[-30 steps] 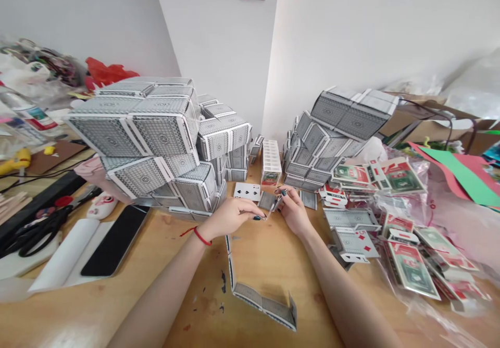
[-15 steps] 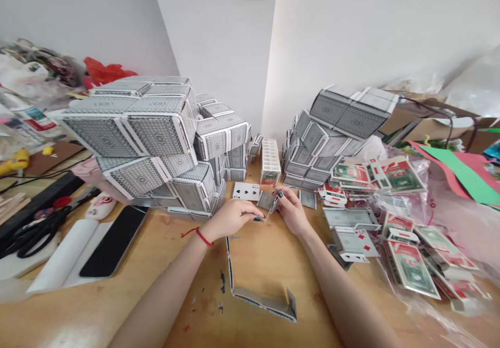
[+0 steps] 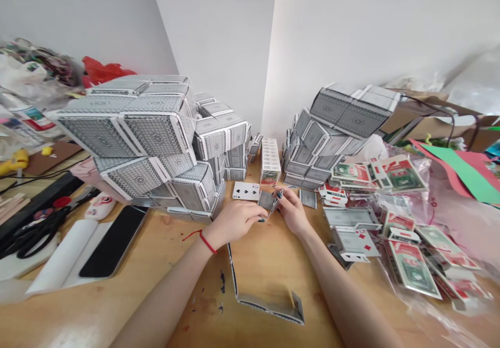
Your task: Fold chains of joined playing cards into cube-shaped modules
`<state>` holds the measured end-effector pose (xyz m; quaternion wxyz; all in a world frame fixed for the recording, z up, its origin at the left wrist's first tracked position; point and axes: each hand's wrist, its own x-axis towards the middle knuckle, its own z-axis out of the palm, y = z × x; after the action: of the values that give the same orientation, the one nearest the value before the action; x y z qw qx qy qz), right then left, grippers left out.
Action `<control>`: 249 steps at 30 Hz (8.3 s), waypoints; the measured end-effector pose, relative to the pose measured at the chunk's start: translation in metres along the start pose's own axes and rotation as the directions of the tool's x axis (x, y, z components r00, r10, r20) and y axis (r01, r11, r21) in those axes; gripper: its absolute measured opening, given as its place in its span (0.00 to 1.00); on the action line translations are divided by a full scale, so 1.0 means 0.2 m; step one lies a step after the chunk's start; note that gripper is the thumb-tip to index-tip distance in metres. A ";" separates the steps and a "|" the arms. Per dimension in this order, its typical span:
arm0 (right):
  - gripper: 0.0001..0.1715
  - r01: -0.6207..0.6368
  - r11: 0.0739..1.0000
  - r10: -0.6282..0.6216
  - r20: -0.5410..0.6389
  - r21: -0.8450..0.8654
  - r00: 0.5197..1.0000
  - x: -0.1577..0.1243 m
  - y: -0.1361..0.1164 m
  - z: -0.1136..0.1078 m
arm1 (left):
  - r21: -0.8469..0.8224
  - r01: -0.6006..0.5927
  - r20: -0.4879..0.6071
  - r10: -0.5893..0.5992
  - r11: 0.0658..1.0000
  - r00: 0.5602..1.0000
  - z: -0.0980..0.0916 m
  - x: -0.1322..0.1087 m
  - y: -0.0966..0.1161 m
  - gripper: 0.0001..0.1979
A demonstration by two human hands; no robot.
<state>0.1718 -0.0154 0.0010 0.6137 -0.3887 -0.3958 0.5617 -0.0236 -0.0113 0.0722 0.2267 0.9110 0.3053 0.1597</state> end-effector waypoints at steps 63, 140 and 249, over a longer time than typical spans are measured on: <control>0.18 0.097 0.917 -0.106 -0.003 -0.388 0.994 -0.01 0.01 -0.01 | 0.293 0.133 -0.040 -0.127 0.947 0.991 0.08 0.01 0.04 0.11; 0.20 -0.057 0.927 0.110 0.123 -0.372 0.986 -0.05 0.00 0.05 | 0.274 0.297 0.003 -0.309 0.915 0.951 0.05 -0.01 0.00 0.11; 0.18 0.307 0.232 -0.366 0.210 -0.923 0.907 -0.03 0.09 0.00 | -0.012 0.292 -0.106 -0.292 0.956 0.951 -0.02 -0.01 -0.04 0.21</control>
<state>0.1642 -0.0194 -0.0168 0.3859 -0.5911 -0.7049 0.0689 -0.0317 -0.0058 0.0713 0.2296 0.8464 0.4486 0.1722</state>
